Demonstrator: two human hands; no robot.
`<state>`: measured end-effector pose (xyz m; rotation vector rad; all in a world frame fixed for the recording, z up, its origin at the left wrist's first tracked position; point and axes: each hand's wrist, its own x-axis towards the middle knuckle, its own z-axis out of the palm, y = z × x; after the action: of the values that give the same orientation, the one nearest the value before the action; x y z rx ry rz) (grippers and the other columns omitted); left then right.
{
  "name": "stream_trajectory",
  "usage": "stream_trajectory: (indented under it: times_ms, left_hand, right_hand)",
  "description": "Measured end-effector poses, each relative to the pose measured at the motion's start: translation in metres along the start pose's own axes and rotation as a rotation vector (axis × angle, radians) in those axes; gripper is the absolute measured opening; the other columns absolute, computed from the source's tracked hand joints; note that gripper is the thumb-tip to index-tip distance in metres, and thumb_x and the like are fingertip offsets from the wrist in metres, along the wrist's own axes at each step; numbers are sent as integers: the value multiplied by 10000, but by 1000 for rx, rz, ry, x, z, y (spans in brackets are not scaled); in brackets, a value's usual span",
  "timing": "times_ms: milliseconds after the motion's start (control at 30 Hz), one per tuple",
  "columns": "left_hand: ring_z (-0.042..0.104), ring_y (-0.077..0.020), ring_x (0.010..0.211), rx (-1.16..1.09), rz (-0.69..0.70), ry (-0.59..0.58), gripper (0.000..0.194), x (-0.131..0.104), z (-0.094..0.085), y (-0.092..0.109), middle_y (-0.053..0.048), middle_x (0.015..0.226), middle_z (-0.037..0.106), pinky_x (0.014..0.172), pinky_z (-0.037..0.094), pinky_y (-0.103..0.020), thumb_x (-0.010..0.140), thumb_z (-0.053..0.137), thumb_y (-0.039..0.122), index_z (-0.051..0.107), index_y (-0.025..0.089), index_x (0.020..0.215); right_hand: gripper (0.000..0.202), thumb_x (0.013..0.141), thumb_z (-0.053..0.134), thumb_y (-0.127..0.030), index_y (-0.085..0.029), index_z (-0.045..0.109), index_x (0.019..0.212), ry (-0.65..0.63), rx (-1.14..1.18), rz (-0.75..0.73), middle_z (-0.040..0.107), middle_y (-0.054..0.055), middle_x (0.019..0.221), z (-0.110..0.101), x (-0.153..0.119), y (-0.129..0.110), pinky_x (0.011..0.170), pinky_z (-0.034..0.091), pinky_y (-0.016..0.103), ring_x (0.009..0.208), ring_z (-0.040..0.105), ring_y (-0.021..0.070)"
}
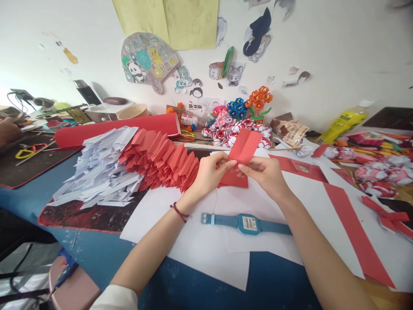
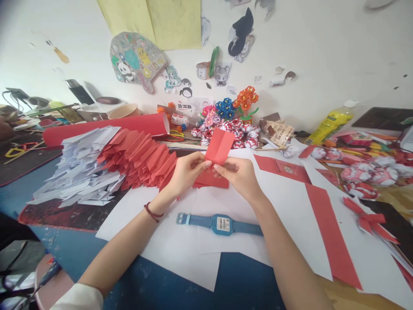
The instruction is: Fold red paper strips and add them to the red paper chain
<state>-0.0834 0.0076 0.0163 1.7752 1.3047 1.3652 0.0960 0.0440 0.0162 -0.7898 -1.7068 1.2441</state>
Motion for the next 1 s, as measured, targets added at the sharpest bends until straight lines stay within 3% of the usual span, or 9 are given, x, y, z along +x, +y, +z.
stream_trajectory:
  times_ms: [433,667,1000]
  left_hand:
    - [495,-88,562,-55,-27,18,418,-1,2,6,4,619,598,546,371,-207,821,638,548,589,148,709]
    - [580,-112,667,-219,-27,-59,383,-1,0,6,-40,745,657,619,439,-210,816,663,514,619,134,823]
    - [528,-90,591,-118,-32,-49,331,-1,-2,6,-11,663,615,557,402,-199,838,651,458,601,139,766]
  right_hand:
    - [287,752,768,-423,-175,763,897,-6,43,25,756,64,820,2,-1,-1,634,593,330,638,693,184]
    - [295,717,795,-417,-180,764,890,48,66,18,744,54,776,3,0,-1,602,582,331,616,672,179]
    - [246,750,778,-388,-170,763,861,19,69,21,742,59,762,1,0,2,600,573,314,610,675,174]
